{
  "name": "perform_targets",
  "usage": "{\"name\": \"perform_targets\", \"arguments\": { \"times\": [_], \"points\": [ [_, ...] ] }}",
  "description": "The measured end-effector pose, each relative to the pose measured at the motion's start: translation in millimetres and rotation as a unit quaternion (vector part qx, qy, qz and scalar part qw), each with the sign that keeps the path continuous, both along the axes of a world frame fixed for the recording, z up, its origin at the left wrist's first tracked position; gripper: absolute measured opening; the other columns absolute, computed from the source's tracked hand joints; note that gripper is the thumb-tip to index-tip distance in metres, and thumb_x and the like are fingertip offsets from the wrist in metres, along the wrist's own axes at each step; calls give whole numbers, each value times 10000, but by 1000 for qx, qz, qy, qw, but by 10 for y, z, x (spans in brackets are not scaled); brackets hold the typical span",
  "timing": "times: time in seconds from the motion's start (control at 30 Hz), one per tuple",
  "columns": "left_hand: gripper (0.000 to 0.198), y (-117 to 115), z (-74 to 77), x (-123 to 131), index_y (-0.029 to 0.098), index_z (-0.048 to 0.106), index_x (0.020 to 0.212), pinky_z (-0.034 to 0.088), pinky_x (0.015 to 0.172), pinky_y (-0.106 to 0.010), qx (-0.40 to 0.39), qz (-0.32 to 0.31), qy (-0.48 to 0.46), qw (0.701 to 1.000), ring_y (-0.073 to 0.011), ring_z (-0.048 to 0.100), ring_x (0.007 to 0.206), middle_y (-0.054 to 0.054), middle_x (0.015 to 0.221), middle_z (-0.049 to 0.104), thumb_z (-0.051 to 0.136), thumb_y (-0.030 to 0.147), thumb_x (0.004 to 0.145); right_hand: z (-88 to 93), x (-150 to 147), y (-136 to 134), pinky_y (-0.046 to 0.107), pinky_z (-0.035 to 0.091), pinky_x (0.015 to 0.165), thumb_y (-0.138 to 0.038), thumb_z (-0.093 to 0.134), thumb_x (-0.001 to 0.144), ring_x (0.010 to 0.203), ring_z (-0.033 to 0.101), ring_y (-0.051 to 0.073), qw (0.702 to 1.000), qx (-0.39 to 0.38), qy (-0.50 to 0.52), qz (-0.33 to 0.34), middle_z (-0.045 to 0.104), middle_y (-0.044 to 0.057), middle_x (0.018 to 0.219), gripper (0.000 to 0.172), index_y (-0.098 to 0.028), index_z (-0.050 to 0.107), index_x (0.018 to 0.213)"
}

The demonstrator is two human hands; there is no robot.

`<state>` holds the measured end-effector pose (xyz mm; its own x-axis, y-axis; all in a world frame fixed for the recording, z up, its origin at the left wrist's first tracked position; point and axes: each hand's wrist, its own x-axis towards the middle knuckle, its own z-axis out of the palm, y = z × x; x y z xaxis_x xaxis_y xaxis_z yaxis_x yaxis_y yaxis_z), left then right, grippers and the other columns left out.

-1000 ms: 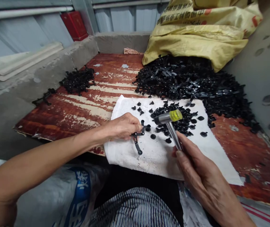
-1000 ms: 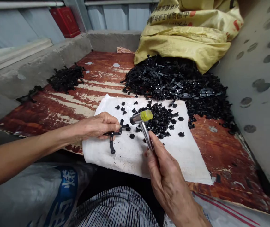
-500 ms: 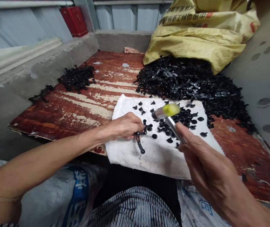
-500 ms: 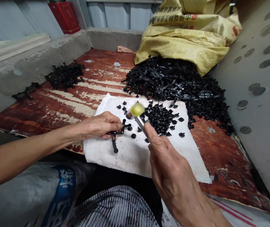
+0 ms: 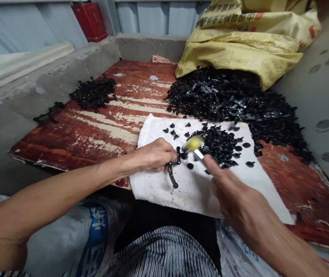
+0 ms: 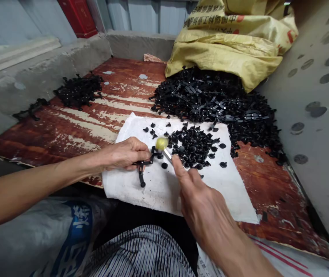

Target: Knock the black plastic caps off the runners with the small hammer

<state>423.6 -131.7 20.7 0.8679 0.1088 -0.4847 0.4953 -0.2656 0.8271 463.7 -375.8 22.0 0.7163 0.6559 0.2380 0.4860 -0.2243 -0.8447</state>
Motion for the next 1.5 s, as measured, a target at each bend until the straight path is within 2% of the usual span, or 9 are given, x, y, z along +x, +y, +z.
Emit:
{"name": "perform_targets", "arguments": {
  "times": [0.13,0.23,0.5,0.63,0.77,0.87,0.97,1.2,1.5],
  "points": [
    [207,-13,15,13,167,570,614,177,324,-200,30,-4,-1,1000,-50,335,298,-3,488,541,552,252,802,-67,71,28,397,589,753,-80,487,862,1001,683,278,981,-55,-182,28,676,110,1217,675,-295,395,1495],
    [214,-16,65,5,161,564,619,183,331,-194,28,-9,-5,1000,-46,337,306,0,490,547,546,242,817,-40,100,59,376,586,657,-126,431,892,845,708,255,971,-88,-220,36,720,126,1081,598,-227,420,1481],
    [257,-164,309,-120,153,533,593,270,424,-172,64,-144,-94,983,-51,375,432,36,517,516,493,192,844,184,209,345,250,415,505,-316,566,879,562,495,130,999,-44,-14,0,562,-7,662,124,-209,627,868],
    [266,-244,341,-189,157,504,589,304,482,-185,108,-199,-129,965,-64,411,503,42,539,481,491,198,852,141,252,512,215,284,383,-381,639,806,432,351,82,985,-7,161,65,419,-68,519,221,-210,559,691],
    [208,-198,267,-315,166,597,936,393,549,-202,66,-29,-137,988,-93,537,621,19,738,617,647,319,805,123,192,515,190,227,301,-402,673,782,333,277,48,959,44,278,21,374,-107,479,234,-210,551,729],
    [498,-201,204,-405,189,507,1100,464,593,-236,-98,124,-111,981,-132,631,711,-24,885,669,763,372,714,137,128,490,187,274,281,-428,694,767,319,317,48,947,70,310,-33,395,-108,496,278,-213,520,736],
    [545,-291,174,-430,181,484,1041,503,563,-257,-275,196,-44,940,-159,672,679,-37,836,678,827,301,635,117,67,498,193,290,285,-422,676,792,316,331,60,948,71,310,-35,387,-108,463,258,-218,524,749],
    [240,-378,168,-331,144,538,763,316,315,-135,-276,183,-15,943,-48,477,361,49,504,542,763,212,715,41,-7,459,196,283,306,-416,597,868,347,351,66,969,31,247,-2,435,-79,465,232,-211,567,762],
    [181,-275,134,-134,129,541,673,196,306,-124,-208,197,-3,958,0,320,307,85,436,409,622,51,815,-118,-118,141,188,338,305,-436,681,806,366,377,62,932,127,314,-132,507,-60,573,248,-215,577,848]
  ]
}}
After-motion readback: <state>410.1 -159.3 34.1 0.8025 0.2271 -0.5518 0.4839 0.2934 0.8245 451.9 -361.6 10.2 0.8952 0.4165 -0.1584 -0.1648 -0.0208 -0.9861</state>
